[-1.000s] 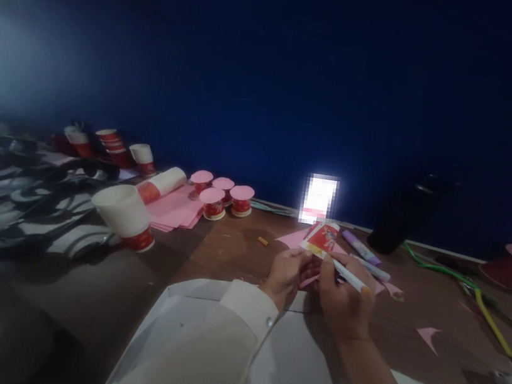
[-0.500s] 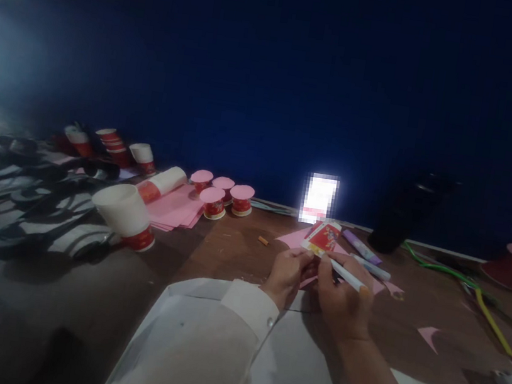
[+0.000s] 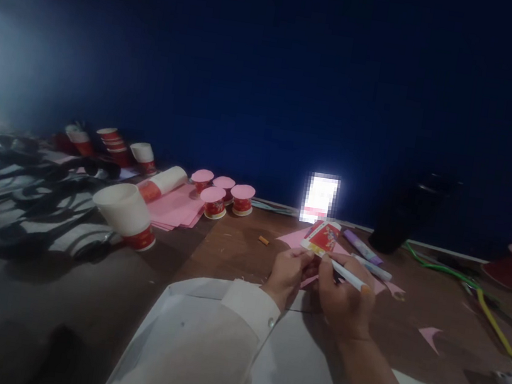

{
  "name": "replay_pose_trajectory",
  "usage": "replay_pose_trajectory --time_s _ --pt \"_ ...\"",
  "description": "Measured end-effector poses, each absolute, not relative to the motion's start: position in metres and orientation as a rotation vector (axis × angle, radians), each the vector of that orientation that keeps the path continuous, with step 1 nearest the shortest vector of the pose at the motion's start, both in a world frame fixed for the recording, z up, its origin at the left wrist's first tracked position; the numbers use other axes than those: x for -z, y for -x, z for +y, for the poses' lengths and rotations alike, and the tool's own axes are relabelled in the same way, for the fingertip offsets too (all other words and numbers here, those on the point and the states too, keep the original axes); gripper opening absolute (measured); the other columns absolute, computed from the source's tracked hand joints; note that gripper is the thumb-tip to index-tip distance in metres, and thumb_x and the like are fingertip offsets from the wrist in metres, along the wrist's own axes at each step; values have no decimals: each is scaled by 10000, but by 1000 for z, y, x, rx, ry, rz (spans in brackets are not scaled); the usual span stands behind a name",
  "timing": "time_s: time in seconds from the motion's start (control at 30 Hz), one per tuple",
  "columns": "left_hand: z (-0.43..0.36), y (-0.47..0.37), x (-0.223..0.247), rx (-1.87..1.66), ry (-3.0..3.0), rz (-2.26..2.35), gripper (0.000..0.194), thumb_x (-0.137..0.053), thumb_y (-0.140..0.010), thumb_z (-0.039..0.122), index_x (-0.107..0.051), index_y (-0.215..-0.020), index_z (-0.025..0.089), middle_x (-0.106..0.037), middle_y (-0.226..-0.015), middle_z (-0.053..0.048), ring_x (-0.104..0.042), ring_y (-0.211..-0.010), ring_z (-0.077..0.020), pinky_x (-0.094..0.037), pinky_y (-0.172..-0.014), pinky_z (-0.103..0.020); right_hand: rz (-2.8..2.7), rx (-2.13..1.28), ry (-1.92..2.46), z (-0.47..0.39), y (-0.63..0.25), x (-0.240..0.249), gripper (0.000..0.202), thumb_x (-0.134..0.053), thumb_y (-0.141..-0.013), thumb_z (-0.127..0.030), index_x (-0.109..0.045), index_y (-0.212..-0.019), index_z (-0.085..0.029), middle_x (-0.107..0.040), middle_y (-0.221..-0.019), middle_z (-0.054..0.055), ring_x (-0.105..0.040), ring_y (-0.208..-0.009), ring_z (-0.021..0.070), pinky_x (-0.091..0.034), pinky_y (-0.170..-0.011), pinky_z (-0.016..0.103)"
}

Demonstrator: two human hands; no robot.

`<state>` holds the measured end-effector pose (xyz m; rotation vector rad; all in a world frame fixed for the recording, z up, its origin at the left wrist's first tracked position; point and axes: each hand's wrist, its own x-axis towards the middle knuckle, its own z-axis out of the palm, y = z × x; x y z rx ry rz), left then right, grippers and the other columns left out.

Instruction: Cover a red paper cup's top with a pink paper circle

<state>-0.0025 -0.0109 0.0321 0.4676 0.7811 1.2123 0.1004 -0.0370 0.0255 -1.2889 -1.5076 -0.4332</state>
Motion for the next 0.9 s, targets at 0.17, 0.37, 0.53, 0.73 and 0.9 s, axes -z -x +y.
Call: replay_pose_trajectory --time_s 0.17,0.37,0.53,0.73,0.9 --pt "-12 4 -32 -1218 -482 714 212 -824 -679 267 -659 -633 142 -617 -585 -12 -614 -572 -121 -543 -700 -271 -1508 442 1298 -38 -100 -27 151 -625 -878 -296 -710 -801 -197 -735 -767 49 -681 -721 206 -524 -736 334" --pt "-13 4 -33 -1199 -502 718 189 -800 -677 245 -647 -614 154 -588 -565 16 -568 -549 -102 -511 -643 -243 -1524 399 1308 -39 -98 -28 181 -612 -883 -320 -719 -828 -185 -746 -795 67 -690 -748 224 -527 -751 354" --pt "-10 2 -26 -1206 -562 733 207 -806 -654 304 -663 -648 155 -592 -583 8 -578 -579 -118 -478 -604 -244 -1532 426 1275 -39 -97 -28 169 -609 -903 -312 -720 -870 -189 -755 -846 69 -701 -786 220 -533 -791 352" --pt "-8 -1 -22 -1210 -569 732 192 -788 -646 283 -654 -631 145 -589 -588 1 -549 -556 -105 -481 -617 -249 -1540 458 1257 -38 -100 -28 157 -614 -908 -301 -720 -865 -193 -752 -837 59 -705 -777 209 -537 -781 331" --pt "-7 0 -20 -1233 -629 746 146 -752 -676 257 -668 -631 147 -586 -578 8 -549 -573 -111 -502 -660 -261 -1550 449 1284 -38 -99 -28 165 -622 -897 -316 -724 -845 -197 -754 -824 58 -703 -767 216 -540 -777 344"
